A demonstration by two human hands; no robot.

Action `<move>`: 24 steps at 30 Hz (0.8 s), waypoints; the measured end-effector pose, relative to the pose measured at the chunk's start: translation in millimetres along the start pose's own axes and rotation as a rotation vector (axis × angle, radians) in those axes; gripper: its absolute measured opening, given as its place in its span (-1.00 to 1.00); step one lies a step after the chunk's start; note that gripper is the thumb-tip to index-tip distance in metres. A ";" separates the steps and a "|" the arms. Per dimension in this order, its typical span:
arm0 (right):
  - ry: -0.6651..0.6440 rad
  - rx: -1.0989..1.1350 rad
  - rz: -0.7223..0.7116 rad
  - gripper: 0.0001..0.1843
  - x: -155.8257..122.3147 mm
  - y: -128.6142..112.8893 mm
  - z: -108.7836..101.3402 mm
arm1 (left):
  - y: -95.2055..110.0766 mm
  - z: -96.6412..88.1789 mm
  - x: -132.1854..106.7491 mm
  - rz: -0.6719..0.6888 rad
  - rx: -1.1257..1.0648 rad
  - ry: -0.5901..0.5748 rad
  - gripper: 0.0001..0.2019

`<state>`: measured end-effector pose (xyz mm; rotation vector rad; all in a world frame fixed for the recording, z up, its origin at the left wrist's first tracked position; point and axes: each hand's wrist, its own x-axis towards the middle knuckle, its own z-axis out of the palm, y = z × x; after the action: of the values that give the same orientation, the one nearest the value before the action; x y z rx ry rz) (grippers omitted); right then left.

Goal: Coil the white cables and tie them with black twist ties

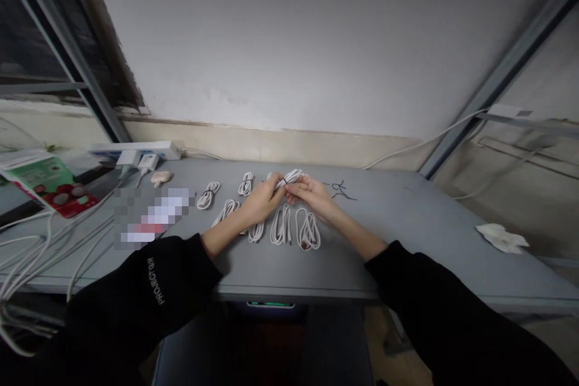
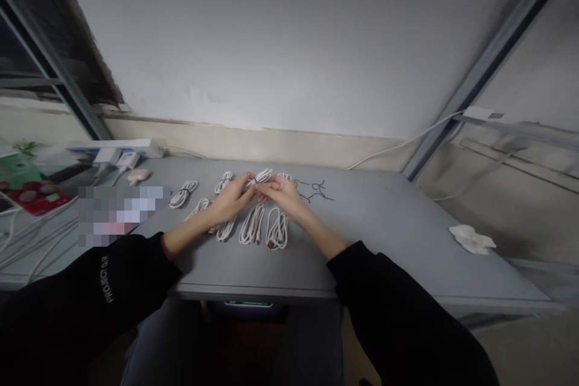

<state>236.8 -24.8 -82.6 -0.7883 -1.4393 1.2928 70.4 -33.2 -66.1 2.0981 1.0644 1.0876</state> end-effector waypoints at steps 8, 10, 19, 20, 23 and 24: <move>-0.062 0.008 0.108 -0.59 -4.4 -2.6 2.0 | 1.5 1.2 -0.3 -0.049 0.032 0.031 -0.95; -0.085 0.004 0.115 -0.60 -5.4 -4.2 2.2 | 0.7 2.1 -0.1 -0.029 0.010 0.010 -0.94; -0.094 0.105 0.171 -0.68 -5.5 -7.9 8.2 | 4.3 7.9 0.1 -0.042 -0.159 -0.007 -0.93; -0.069 0.112 0.172 -0.68 -5.3 -7.3 10.0 | 4.7 8.5 -0.2 -0.044 -0.166 -0.004 -0.92; 0.039 0.112 0.170 -0.66 -5.5 -5.8 17.6 | 3.8 10.7 -1.1 -0.016 -0.148 0.003 -0.89; 0.078 0.111 0.170 -0.66 -5.9 -5.6 20.9 | 3.0 11.5 -1.3 -0.006 -0.130 -0.001 -0.88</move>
<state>219.4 -37.9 -77.0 -0.8922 -1.2488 1.4415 80.8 -37.0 -70.4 1.9920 0.9726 1.1221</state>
